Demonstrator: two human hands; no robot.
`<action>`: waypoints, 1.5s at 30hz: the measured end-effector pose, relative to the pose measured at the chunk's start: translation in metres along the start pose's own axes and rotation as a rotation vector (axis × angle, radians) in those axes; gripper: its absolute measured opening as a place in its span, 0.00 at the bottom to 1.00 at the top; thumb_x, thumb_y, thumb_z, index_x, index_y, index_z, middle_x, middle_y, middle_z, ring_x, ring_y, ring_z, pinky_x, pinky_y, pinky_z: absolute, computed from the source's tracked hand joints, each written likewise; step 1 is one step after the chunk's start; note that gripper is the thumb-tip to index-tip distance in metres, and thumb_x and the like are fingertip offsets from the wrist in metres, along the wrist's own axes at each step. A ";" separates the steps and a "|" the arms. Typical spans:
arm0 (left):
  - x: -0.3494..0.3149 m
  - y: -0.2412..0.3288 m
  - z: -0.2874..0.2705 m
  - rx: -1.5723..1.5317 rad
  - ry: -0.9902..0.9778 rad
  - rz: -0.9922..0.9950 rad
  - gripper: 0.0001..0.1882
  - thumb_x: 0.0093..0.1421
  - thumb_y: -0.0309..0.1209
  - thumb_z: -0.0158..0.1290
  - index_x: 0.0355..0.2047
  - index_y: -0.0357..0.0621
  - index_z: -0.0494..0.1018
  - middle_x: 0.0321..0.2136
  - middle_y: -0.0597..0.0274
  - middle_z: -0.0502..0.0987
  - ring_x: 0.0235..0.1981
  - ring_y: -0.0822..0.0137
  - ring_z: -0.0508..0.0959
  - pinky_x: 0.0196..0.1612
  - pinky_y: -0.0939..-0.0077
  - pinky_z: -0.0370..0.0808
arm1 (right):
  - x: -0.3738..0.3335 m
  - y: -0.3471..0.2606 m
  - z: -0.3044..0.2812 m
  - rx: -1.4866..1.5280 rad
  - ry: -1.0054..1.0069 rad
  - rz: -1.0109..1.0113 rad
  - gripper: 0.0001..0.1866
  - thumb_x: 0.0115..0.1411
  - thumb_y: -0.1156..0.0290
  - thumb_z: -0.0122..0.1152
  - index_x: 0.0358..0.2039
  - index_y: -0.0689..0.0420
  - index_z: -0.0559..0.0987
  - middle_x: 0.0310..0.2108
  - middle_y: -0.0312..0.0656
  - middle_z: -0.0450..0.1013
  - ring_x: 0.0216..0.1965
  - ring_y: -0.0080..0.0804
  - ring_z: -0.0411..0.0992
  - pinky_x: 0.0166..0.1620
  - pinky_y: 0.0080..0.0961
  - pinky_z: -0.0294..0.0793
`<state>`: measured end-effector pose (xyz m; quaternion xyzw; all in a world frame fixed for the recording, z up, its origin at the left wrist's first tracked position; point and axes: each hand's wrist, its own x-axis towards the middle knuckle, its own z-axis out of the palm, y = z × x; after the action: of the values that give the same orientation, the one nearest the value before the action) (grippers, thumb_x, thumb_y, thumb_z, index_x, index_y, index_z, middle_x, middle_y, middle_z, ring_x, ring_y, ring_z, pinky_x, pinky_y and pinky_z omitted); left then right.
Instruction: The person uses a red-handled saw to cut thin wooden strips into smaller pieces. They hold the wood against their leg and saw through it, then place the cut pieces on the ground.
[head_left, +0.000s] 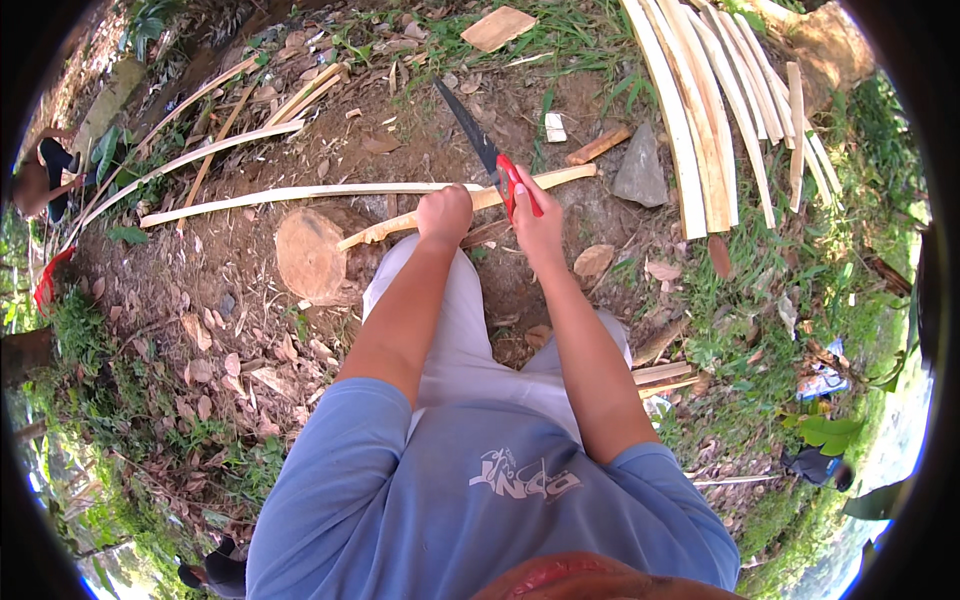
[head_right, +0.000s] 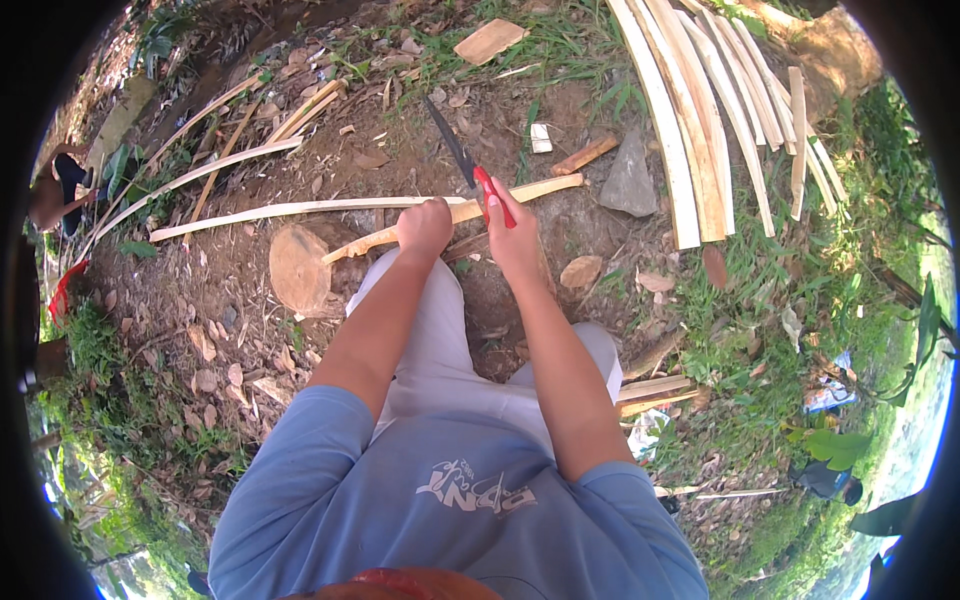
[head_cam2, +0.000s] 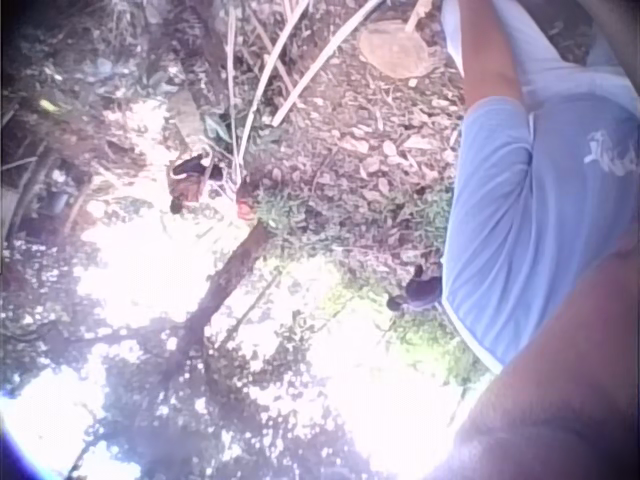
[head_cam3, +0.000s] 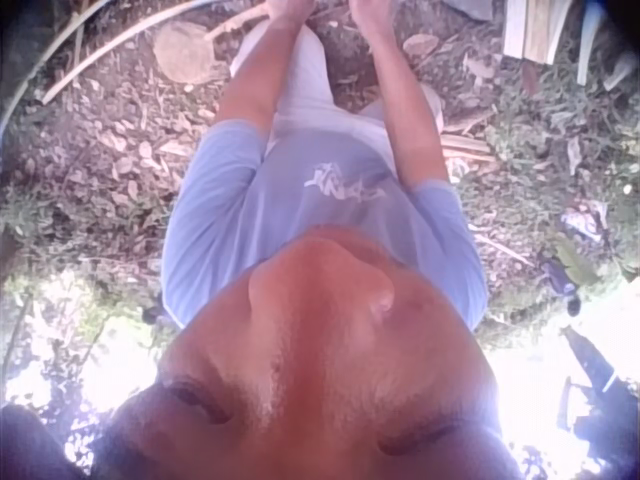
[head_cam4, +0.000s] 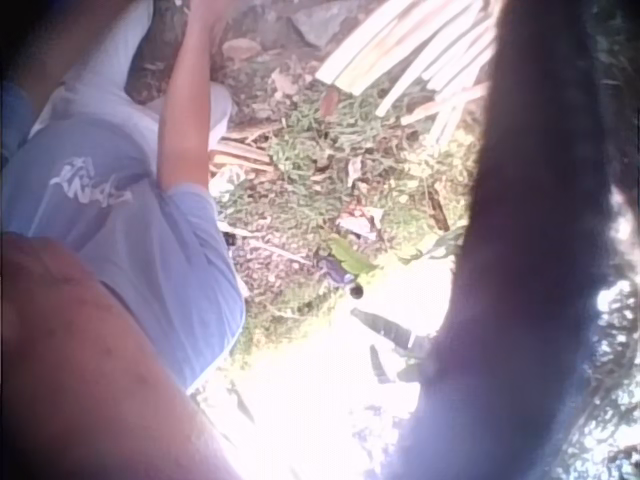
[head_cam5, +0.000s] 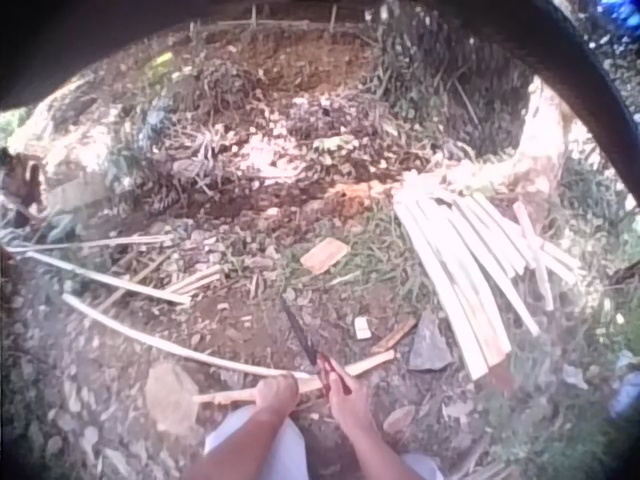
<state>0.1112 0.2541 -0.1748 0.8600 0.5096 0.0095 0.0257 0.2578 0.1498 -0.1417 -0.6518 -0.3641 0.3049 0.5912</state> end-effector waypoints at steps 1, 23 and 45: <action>0.000 -0.002 -0.001 0.003 -0.004 -0.002 0.08 0.64 0.29 0.56 0.34 0.46 0.85 0.32 0.55 0.89 0.32 0.55 0.91 0.34 0.61 0.87 | -0.004 -0.004 0.001 -0.008 0.004 0.000 0.23 0.77 0.63 0.57 0.65 0.62 0.80 0.49 0.50 0.85 0.47 0.28 0.81 0.52 0.28 0.78; 0.004 0.003 -0.011 -0.030 -0.156 0.011 0.10 0.63 0.29 0.56 0.37 0.42 0.86 0.36 0.50 0.89 0.37 0.50 0.91 0.40 0.56 0.87 | -0.195 -0.029 -0.110 -0.024 0.021 0.184 0.24 0.78 0.67 0.55 0.70 0.60 0.75 0.34 0.33 0.78 0.27 0.14 0.67 0.31 0.18 0.68; 0.019 -0.002 -0.054 -0.155 -0.513 -0.045 0.20 0.60 0.34 0.56 0.48 0.38 0.85 0.49 0.42 0.86 0.51 0.44 0.87 0.56 0.52 0.83 | -0.235 -0.119 -0.164 -0.099 0.006 0.279 0.24 0.78 0.68 0.54 0.69 0.65 0.75 0.33 0.34 0.78 0.27 0.14 0.66 0.32 0.17 0.66</action>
<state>0.1162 0.2742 -0.1213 0.8182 0.5032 -0.1703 0.2199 0.2510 -0.1320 -0.0127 -0.7255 -0.2829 0.3638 0.5111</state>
